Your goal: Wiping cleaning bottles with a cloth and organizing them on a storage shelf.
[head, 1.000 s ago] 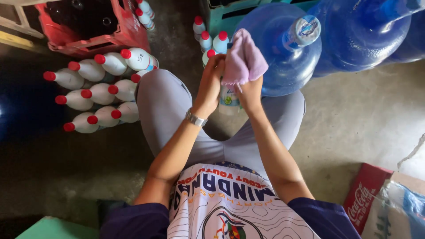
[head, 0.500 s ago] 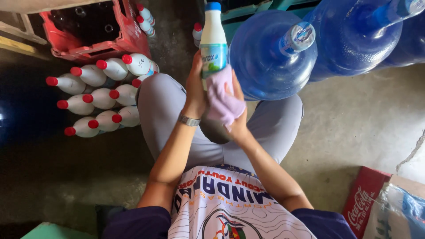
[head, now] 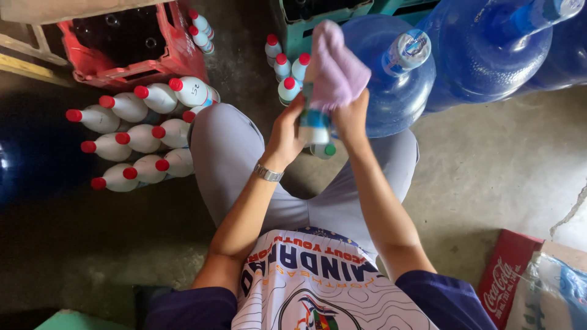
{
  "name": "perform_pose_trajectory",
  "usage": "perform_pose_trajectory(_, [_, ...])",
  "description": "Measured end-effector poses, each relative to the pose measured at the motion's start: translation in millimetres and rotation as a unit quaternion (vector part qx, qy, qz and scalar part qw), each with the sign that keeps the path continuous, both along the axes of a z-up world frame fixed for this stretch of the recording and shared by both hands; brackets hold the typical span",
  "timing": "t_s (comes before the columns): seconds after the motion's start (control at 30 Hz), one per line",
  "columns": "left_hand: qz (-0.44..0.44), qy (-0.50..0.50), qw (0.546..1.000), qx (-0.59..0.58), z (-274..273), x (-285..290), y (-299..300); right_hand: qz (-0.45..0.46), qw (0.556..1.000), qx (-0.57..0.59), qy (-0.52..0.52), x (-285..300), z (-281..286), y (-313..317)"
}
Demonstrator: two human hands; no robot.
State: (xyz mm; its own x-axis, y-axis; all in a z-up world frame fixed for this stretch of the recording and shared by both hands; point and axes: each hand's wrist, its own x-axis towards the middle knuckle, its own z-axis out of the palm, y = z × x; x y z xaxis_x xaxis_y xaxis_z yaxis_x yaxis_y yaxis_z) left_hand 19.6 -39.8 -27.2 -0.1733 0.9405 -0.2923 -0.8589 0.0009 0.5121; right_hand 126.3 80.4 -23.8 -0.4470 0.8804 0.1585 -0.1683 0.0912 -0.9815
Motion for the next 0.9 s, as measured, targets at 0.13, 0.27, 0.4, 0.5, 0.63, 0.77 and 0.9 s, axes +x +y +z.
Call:
perform_pose_trajectory(0.13, [0.081,-0.021,0.996,0.004,13,-13,14,-0.002,0.99,0.119,-0.069,16,16,-64])
perform_pose_trajectory(0.27, [0.083,0.21,0.97,-0.087,16,-20,14,0.078,0.996,0.045,-0.013,23,50,-93])
perform_pose_trajectory(0.4, [0.031,0.119,0.992,-0.001,-19,-2,14,0.029,0.981,0.186,-0.043,21,40,-51])
perform_pose_trajectory(0.5, [-0.036,0.032,0.998,0.036,-11,22,7,-0.046,0.999,-0.002,-0.024,20,25,7])
perform_pose_trajectory(0.63, [-0.046,0.003,0.998,0.05,-5,42,16,-0.053,0.988,-0.143,0.019,18,46,-9])
perform_pose_trajectory(0.77, [0.094,0.128,0.987,0.027,-13,44,28,-0.031,0.998,0.047,-0.017,25,66,-55])
perform_pose_trajectory(0.9, [0.144,0.261,0.954,-0.032,19,28,41,-0.041,0.993,0.105,-0.044,34,48,-87])
